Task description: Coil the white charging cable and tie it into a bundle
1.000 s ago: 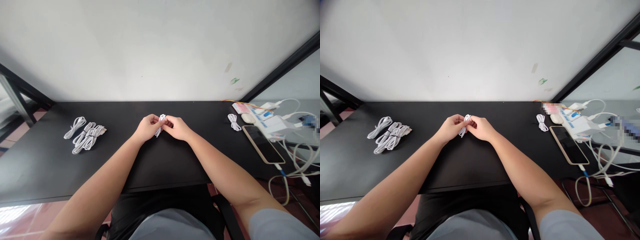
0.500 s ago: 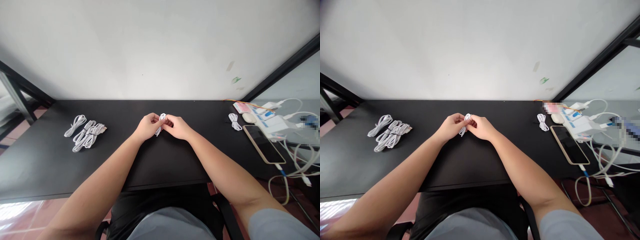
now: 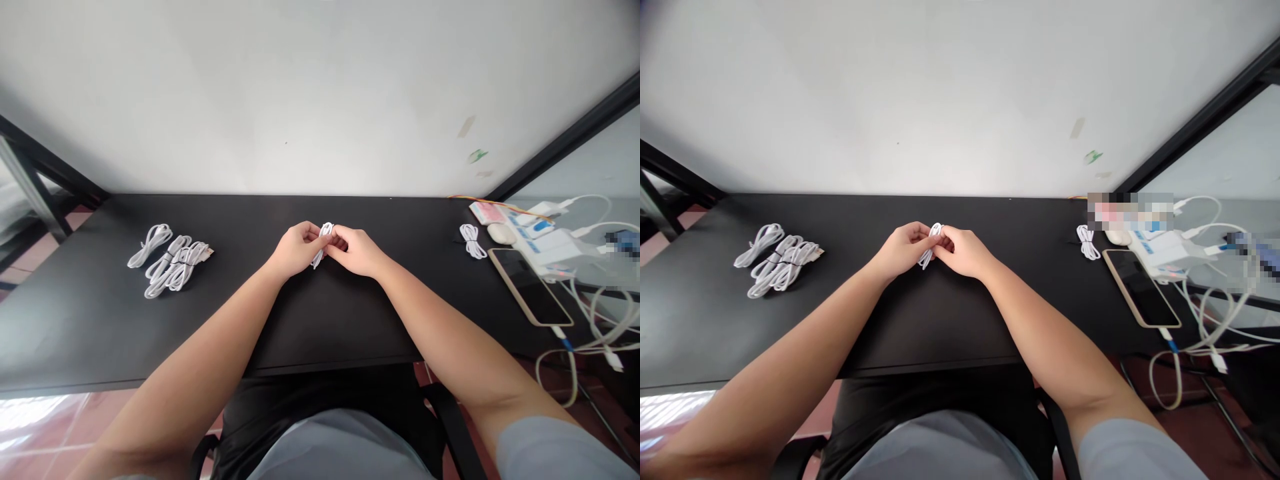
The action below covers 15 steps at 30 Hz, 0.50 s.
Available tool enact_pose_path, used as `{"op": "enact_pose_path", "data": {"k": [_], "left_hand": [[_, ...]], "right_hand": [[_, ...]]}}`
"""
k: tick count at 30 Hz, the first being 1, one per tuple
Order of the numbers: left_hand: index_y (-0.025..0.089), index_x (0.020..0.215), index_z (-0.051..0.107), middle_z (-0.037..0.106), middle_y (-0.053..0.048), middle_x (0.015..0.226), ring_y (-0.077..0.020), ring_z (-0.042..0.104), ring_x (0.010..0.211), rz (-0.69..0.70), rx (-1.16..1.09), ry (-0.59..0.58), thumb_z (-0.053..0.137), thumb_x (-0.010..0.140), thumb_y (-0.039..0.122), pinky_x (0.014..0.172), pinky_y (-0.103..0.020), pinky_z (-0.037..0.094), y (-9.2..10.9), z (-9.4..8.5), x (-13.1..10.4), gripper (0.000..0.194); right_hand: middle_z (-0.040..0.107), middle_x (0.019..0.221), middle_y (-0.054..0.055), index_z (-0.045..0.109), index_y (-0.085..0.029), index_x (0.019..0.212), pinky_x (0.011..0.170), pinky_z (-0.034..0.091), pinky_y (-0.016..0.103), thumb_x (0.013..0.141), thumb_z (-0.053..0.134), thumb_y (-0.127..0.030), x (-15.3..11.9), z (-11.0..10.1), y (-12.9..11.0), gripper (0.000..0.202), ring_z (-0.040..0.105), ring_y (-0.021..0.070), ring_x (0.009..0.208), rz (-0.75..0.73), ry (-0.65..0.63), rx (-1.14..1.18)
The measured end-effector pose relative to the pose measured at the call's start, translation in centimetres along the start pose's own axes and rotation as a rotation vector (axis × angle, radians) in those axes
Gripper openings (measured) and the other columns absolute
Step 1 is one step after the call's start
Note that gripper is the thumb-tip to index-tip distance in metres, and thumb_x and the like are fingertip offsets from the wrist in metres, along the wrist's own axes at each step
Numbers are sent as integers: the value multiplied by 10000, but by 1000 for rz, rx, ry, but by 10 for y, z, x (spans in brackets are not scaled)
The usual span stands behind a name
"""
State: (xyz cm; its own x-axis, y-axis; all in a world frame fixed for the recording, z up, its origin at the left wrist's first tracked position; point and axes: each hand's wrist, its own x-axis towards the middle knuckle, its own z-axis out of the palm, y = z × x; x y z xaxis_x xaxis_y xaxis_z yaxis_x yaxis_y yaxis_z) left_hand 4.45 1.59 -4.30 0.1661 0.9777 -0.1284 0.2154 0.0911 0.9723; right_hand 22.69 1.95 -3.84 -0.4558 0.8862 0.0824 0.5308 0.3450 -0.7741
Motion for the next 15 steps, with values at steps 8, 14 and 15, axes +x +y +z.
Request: {"op": "enact_pose_path", "data": {"k": [8, 14, 15], "left_hand": [[148, 917, 638, 725, -57, 797, -105, 663, 655, -7, 20, 11, 779, 739, 596, 566, -187, 496, 2, 0, -1, 503], [152, 924, 642, 731, -55, 787, -100, 656, 650, -5, 46, 8, 760, 754, 602, 559, -182, 488, 3, 0, -2, 495], [154, 924, 639, 731, -52, 784, -102, 658, 650, -5, 48, 5, 755, 757, 603, 558, -183, 489, 3, 0, -2, 492]], "right_hand": [[725, 870, 10, 598, -198, 897, 694, 484, 281, 903, 606, -357, 0, 0, -1, 160, 651, 133, 738, 1, 1, -17], [735, 881, 16, 612, -196, 893, 690, 482, 278, 904, 613, -351, 0, 0, -1, 156, 650, 131, 737, 12, 6, -31], [736, 882, 17, 616, -195, 893, 693, 482, 277, 906, 612, -348, 0, 0, -1, 153, 649, 130, 736, 10, 5, -29]]}}
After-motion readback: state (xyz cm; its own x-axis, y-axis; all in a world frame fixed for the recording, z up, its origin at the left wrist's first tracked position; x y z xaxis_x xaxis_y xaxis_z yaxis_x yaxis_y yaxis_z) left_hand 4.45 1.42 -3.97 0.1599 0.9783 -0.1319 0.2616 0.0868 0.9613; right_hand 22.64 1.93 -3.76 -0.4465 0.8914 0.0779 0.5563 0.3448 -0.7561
